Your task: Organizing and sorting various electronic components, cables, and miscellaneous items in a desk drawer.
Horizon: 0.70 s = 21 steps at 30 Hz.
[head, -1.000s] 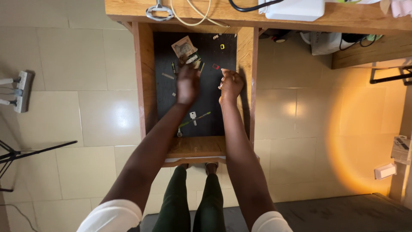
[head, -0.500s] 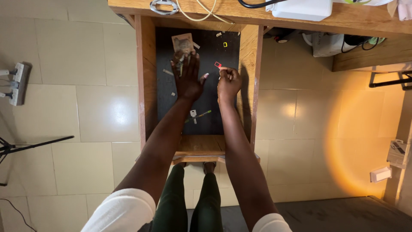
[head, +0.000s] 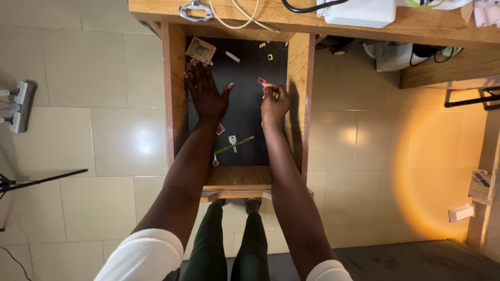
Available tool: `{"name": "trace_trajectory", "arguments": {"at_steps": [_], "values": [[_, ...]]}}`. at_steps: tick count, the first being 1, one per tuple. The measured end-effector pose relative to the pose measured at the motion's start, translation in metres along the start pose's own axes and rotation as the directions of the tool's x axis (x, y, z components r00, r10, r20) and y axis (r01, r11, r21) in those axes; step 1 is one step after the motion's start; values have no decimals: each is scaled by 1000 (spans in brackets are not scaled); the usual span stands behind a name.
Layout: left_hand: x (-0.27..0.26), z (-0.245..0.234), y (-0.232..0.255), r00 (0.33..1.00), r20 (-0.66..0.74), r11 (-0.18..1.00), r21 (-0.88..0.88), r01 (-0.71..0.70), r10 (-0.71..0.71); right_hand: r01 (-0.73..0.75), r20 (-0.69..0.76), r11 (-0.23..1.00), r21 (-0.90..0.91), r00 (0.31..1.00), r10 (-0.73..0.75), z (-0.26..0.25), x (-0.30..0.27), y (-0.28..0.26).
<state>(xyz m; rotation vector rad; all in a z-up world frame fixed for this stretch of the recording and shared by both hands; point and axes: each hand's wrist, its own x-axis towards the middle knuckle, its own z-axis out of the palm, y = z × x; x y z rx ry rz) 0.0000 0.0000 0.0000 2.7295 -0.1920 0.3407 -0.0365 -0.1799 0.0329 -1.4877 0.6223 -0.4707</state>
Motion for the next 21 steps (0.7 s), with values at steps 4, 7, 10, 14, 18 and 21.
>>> {"name": "trace_trajectory", "arguments": {"at_steps": [4,7,10,14,18,21], "values": [[10,-8,32,997,62,997,69,45,-49,-24,-15,1000,15,1000,24,-2,3,17],[26,-9,59,986,166,1000,21,-20,17,122,-24,991,55,992,-121,0,13,30],[39,-10,77,962,248,994,-27,-110,113,107,-28,994,-21,994,-108,-2,8,26],[58,23,76,950,223,970,49,-237,220,172,-5,985,-9,985,-172,0,17,30],[54,7,64,959,268,996,4,-94,89,88,2,996,20,996,-89,-4,7,21],[55,20,38,978,183,994,19,-109,104,19,-3,999,34,1000,-19,-2,5,18]]}}
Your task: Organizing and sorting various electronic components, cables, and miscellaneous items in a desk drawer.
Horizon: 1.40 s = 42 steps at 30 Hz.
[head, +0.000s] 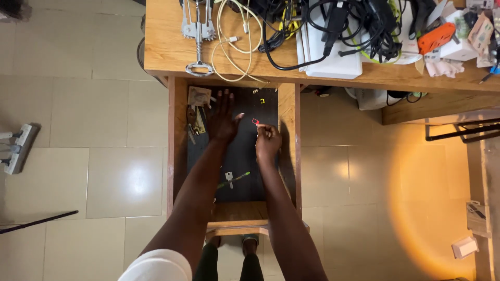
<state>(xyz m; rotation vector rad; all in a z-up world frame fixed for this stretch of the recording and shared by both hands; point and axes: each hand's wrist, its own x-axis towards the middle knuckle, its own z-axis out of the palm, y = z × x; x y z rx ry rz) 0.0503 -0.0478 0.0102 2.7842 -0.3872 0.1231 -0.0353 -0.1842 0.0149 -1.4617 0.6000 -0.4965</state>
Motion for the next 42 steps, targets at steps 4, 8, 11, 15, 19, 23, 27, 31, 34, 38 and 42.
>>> {"name": "trace_trajectory", "arguments": {"at_steps": [4,8,11,15,19,23,27,31,34,38,42], "values": [[-15,-2,-34,985,-167,997,-73,21,-33,15,-3,999,-35,1000,-15,1,0,5],[-21,-12,-40,987,-159,997,76,-26,38,28,-15,998,-53,999,-29,1,2,11],[-20,-18,-20,991,-117,997,29,-65,68,76,-64,993,-94,995,-82,-4,9,27],[-27,-16,18,958,3,958,-8,-286,286,36,-164,999,-36,986,-41,-9,13,32],[-37,-22,51,934,146,945,-48,-323,326,-44,-182,997,-69,983,31,-3,1,-17],[-46,-15,47,948,236,977,-32,-212,214,-190,-159,982,3,969,188,-3,1,-12],[-48,-9,23,1000,26,1000,-28,11,-10,-181,-186,980,-88,969,162,-3,0,-16],[-40,-23,-4,992,46,993,-1,119,-118,-149,-191,985,-88,973,130,-2,-1,-17],[-40,-14,-21,973,-216,997,-14,78,-79,-162,-180,984,-79,973,145,-1,-1,-20],[-31,-22,4,988,-147,994,89,66,-52,-158,-190,986,-56,971,145,0,-1,-20],[-14,-5,45,990,-89,991,-55,-118,113,-121,-215,988,-97,972,98,1,1,-19]]}}
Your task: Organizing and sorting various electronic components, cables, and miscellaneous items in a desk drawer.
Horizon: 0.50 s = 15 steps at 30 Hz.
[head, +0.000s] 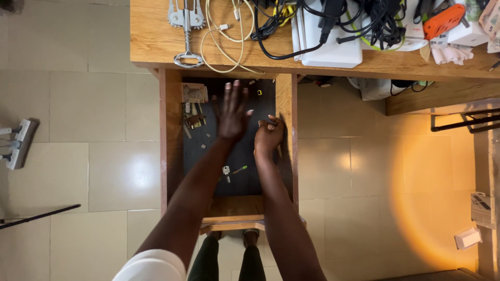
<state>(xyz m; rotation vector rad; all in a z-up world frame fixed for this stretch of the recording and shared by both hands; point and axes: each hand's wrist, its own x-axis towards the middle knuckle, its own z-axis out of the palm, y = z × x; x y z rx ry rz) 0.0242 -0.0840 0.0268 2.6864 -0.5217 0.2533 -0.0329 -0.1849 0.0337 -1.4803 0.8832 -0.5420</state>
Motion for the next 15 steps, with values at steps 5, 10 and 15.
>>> {"name": "trace_trajectory", "arguments": {"at_steps": [5,10,15], "values": [[25,4,36,987,155,998,38,43,-48,-14,35,983,181,999,7,0,10,20],[24,-3,35,959,269,994,83,68,-88,14,46,972,233,999,-26,1,10,23],[-3,5,8,972,-55,960,151,236,-230,-3,27,991,137,1000,-1,-1,-3,-4]]}}
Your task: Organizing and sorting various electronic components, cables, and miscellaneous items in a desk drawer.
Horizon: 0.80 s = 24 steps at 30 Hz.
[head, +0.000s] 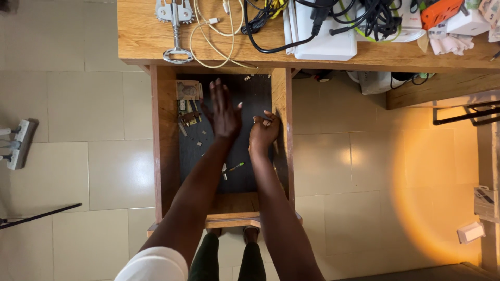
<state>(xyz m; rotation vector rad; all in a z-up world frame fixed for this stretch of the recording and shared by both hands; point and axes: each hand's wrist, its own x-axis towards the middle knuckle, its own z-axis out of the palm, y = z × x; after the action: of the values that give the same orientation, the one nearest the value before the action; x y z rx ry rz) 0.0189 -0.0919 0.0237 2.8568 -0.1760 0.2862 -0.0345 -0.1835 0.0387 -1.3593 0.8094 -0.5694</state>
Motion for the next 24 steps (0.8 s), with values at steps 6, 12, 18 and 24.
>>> {"name": "trace_trajectory", "arguments": {"at_steps": [6,12,18,24], "values": [[18,17,13,981,176,960,-278,-26,78,9,-30,1000,-15,999,-9,1,7,13],[52,47,32,994,32,977,-194,-94,102,62,1,997,46,998,-63,-2,15,32],[58,54,37,994,89,983,-175,-50,67,66,5,994,92,998,-67,-1,15,35],[56,21,43,979,202,956,-290,49,11,46,10,995,91,999,-47,1,12,27]]}}
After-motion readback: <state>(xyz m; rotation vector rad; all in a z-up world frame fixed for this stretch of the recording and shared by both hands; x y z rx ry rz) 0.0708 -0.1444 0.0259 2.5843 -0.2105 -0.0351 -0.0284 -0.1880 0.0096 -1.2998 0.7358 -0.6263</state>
